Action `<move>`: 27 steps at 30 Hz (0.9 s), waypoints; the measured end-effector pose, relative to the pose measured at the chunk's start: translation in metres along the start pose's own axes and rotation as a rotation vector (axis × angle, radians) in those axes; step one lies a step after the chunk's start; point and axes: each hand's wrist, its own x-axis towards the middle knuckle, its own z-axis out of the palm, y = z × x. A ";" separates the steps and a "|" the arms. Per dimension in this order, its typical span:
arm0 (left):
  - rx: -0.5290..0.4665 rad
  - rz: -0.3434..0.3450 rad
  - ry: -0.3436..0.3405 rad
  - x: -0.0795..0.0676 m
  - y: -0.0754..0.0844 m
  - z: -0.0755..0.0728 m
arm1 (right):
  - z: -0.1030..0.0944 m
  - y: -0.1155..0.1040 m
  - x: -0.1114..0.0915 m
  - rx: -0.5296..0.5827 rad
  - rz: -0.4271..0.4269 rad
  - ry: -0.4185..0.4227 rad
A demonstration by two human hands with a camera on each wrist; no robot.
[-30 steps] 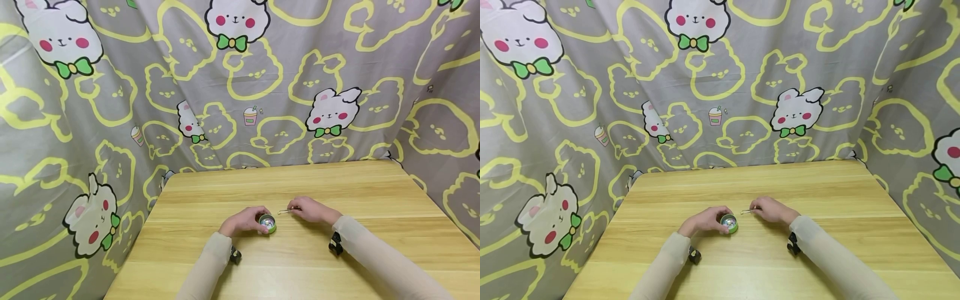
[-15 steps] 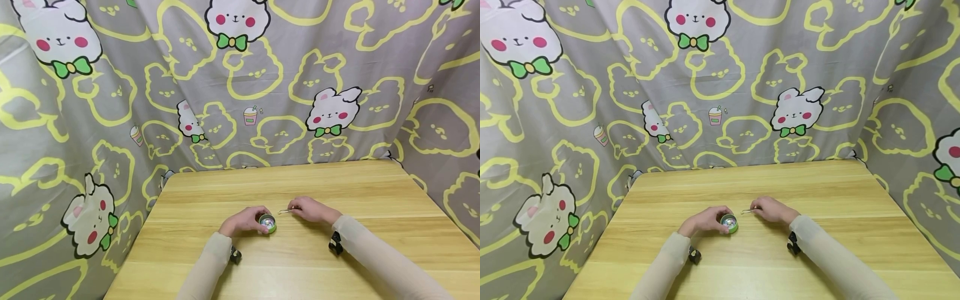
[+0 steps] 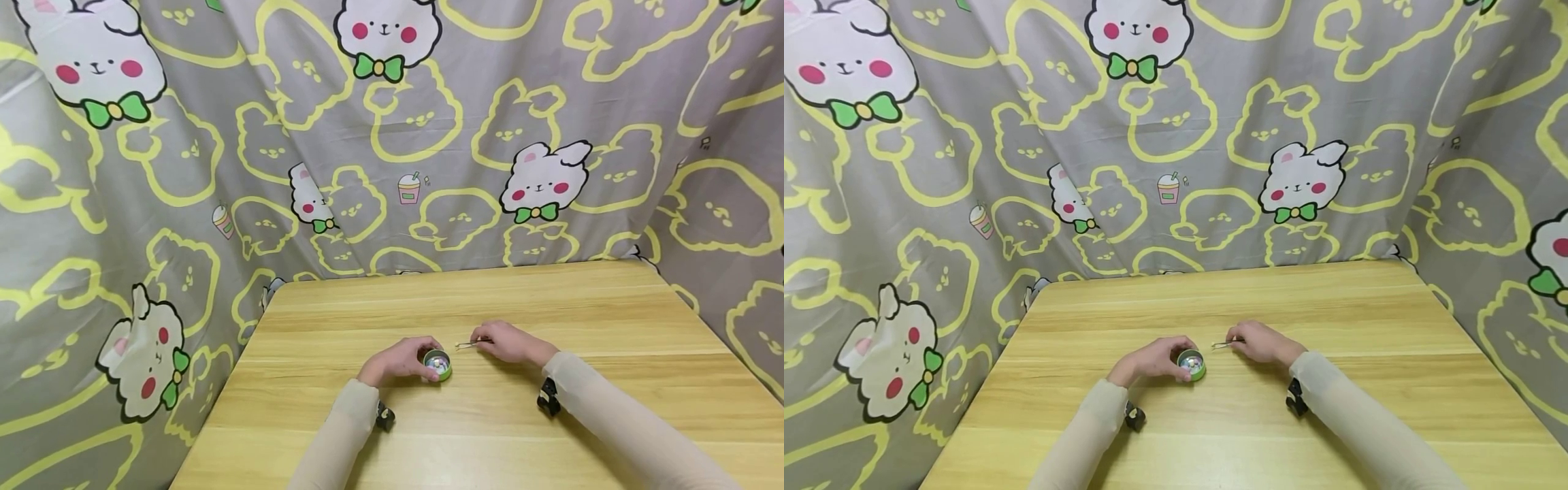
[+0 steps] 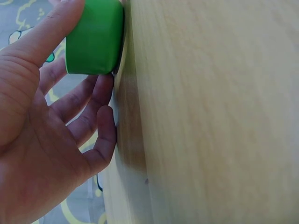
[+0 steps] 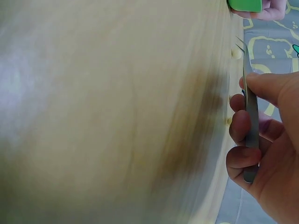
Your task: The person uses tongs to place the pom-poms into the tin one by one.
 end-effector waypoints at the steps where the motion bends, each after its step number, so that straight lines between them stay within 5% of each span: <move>1: 0.002 0.002 0.000 0.000 0.000 0.000 | 0.000 -0.001 0.000 0.003 0.005 -0.003; 27: 0.006 0.010 0.001 0.001 -0.003 0.001 | -0.004 0.000 0.001 0.027 0.052 -0.003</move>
